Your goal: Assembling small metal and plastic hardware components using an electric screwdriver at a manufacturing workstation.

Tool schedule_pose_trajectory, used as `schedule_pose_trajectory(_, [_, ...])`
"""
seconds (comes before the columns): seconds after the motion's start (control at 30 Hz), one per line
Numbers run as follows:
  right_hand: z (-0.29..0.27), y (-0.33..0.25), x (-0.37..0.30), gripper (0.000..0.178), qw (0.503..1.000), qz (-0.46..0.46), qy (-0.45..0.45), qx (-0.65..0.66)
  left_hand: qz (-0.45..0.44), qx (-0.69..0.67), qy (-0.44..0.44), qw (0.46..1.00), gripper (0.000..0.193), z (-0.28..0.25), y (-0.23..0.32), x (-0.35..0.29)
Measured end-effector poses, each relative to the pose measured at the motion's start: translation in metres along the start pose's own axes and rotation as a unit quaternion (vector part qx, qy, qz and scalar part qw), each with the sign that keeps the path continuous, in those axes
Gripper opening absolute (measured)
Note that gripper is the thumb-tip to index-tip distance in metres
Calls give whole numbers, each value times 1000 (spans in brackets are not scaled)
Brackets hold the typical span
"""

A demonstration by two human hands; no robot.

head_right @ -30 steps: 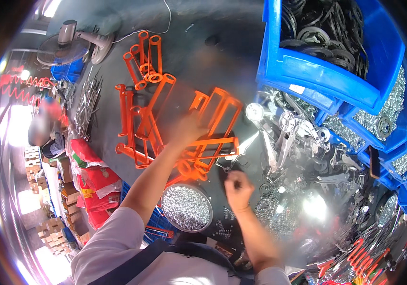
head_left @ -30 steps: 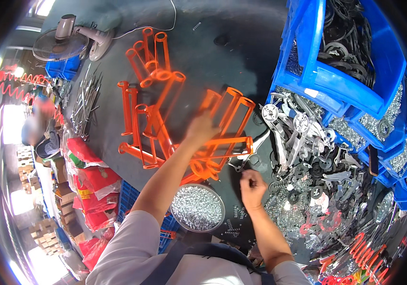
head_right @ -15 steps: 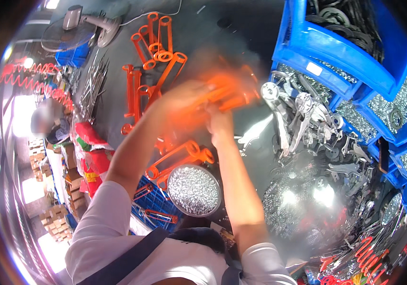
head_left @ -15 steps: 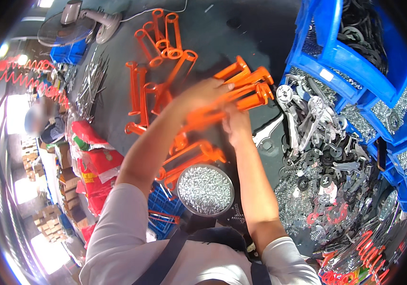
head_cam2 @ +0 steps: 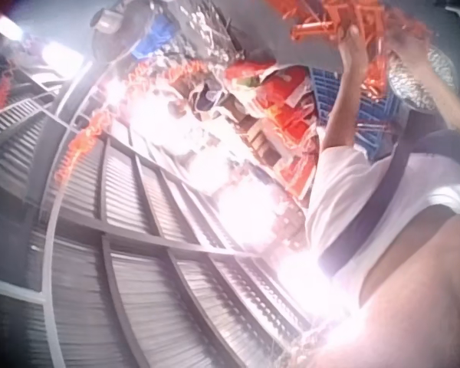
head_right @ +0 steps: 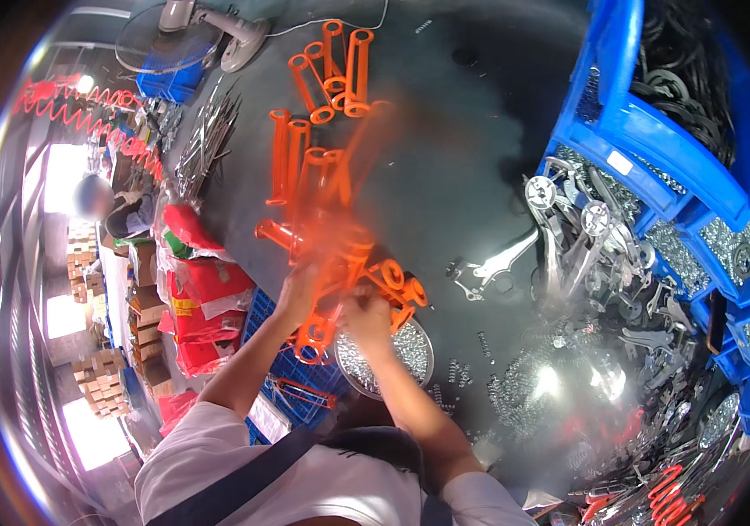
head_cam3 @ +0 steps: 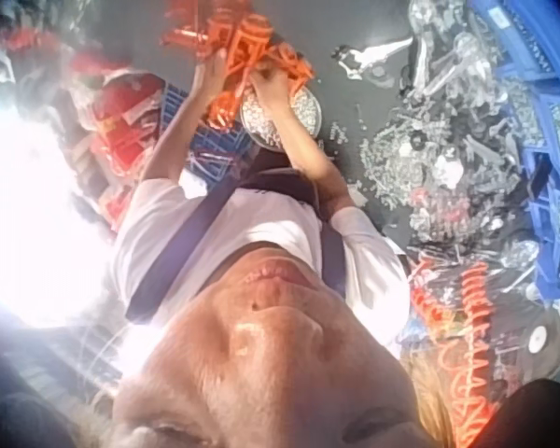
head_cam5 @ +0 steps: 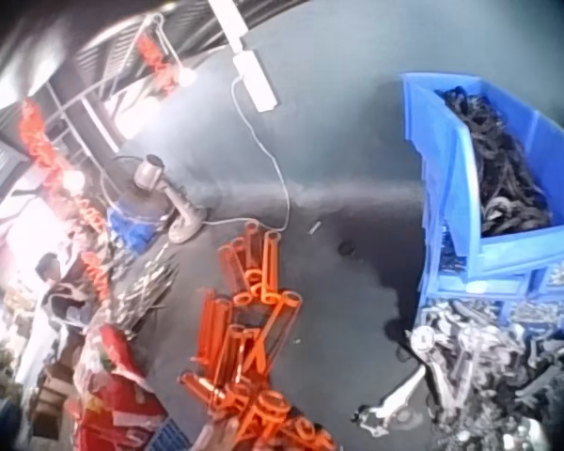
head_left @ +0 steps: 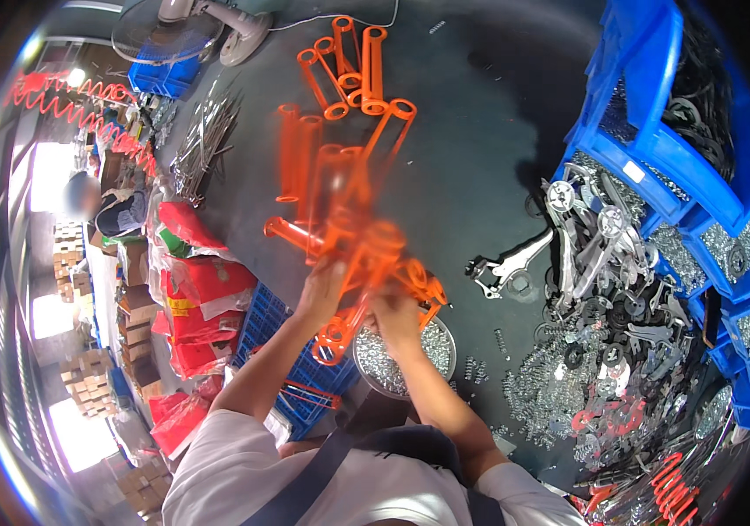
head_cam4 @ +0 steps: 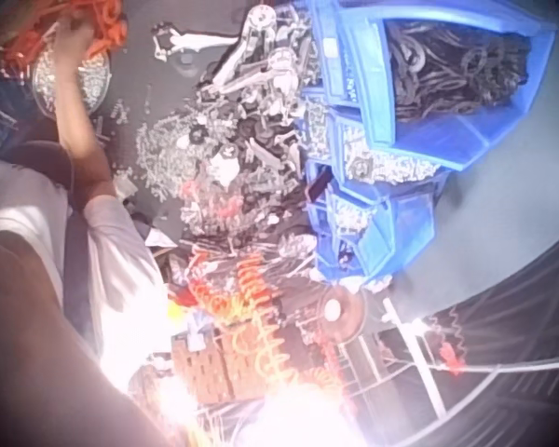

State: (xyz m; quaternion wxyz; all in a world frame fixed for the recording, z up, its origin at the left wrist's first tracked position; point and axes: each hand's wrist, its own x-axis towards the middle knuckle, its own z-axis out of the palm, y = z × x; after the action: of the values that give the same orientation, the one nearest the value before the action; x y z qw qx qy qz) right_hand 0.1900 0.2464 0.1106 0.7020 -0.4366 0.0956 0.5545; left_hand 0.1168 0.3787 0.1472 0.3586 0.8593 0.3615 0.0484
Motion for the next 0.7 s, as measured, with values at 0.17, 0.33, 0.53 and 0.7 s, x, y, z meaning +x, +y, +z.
schedule_pose_trajectory(0.17, [-25,-1,-5,16,956,-137,74,-250,8,160,-115,980,27,-14,20,13])
schedule_pose_trajectory(0.33, [-9,-8,-11,14,952,-127,78,-267,35,163,84,982,25,-78,-60,65])
schedule_pose_trajectory(0.53, [-10,-12,9,17,865,-288,98,-399,161,390,-71,904,25,-72,-119,40])
schedule_pose_trajectory(0.7, [16,-30,-3,23,952,-104,21,-286,-249,-154,-182,939,32,-61,-165,-53])
